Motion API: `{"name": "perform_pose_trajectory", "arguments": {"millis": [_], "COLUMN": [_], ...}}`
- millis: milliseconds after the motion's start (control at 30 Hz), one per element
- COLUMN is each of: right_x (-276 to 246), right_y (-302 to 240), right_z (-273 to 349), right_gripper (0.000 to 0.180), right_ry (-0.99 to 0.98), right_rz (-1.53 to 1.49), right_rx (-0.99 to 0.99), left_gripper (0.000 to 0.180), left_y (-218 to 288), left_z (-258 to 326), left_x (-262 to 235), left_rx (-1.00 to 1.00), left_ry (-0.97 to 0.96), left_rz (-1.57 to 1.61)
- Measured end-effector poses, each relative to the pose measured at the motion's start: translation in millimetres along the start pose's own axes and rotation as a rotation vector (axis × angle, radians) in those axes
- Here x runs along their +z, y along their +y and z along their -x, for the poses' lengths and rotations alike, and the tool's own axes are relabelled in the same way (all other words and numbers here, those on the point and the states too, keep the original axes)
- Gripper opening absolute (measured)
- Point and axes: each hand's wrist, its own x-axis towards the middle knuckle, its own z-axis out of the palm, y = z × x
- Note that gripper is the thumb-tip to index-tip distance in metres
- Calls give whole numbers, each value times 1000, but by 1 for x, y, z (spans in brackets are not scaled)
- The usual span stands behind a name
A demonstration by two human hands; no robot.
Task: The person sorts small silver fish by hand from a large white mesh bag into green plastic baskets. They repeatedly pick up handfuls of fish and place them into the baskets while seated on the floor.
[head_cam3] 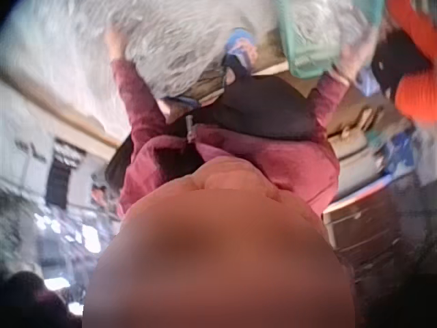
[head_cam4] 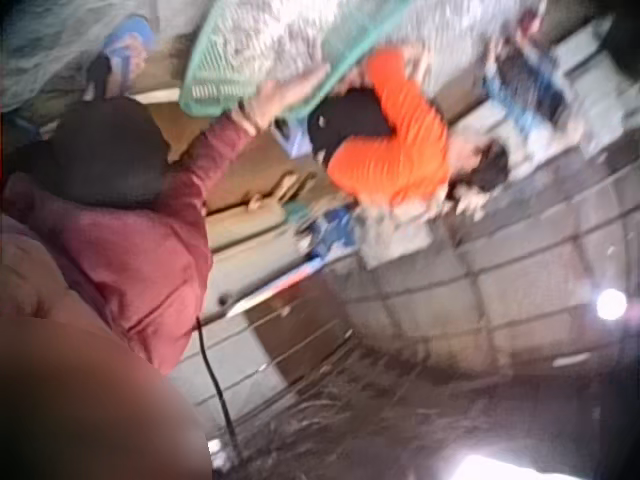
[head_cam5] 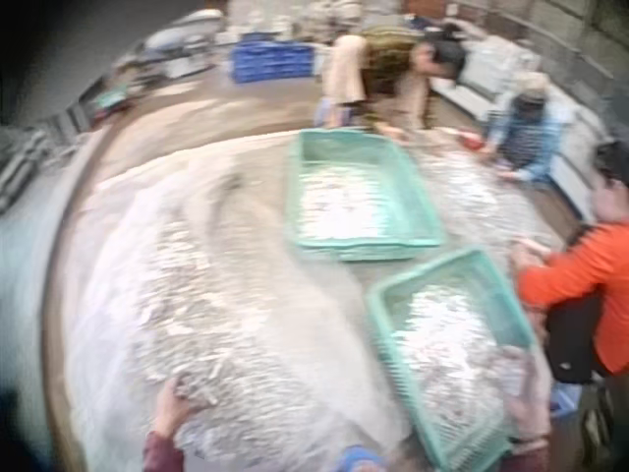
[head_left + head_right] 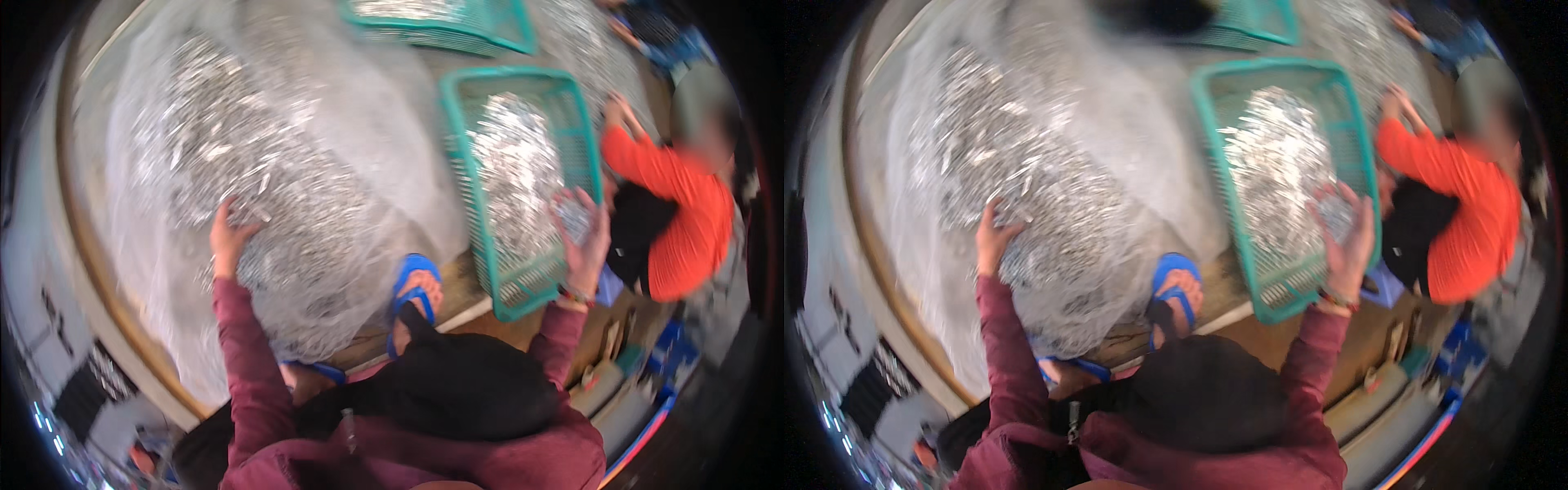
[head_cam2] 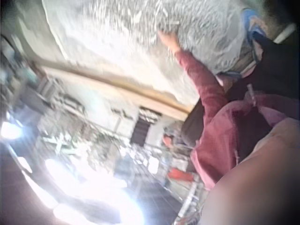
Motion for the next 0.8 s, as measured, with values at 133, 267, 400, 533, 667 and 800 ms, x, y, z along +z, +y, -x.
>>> {"name": "perform_pose_trajectory", "arguments": {"millis": [133, 267, 400, 533, 667, 800], "right_x": [1, 22, 85, 174, 241, 270], "right_y": [15, 24, 48, 100, 151, 205], "right_z": [-3, 1, 22, 54, 42, 24], "right_gripper": [49, 37, 22, 21, 36, 31], "right_ry": [302, 347, 45, -521, -892, -772], "right_rz": [287, 413, 373, 474, 772, 1044], "right_rx": [43, -387, -665, -376, -392, -1019], "left_gripper": [69, 55, 37, 34, 30, 25], "left_y": [50, 78, 96, 115, 124, 115], "left_z": [9, 15, 7, 4, 8, 17], "left_x": [8, 41, 50, 17, -20, -38], "left_rx": [183, 223, 392, 206, 83, 60], "left_ry": [-137, -240, -311, -504, -544, -508], "left_rz": [-58, -234, -246, -55, 51, 43]}}
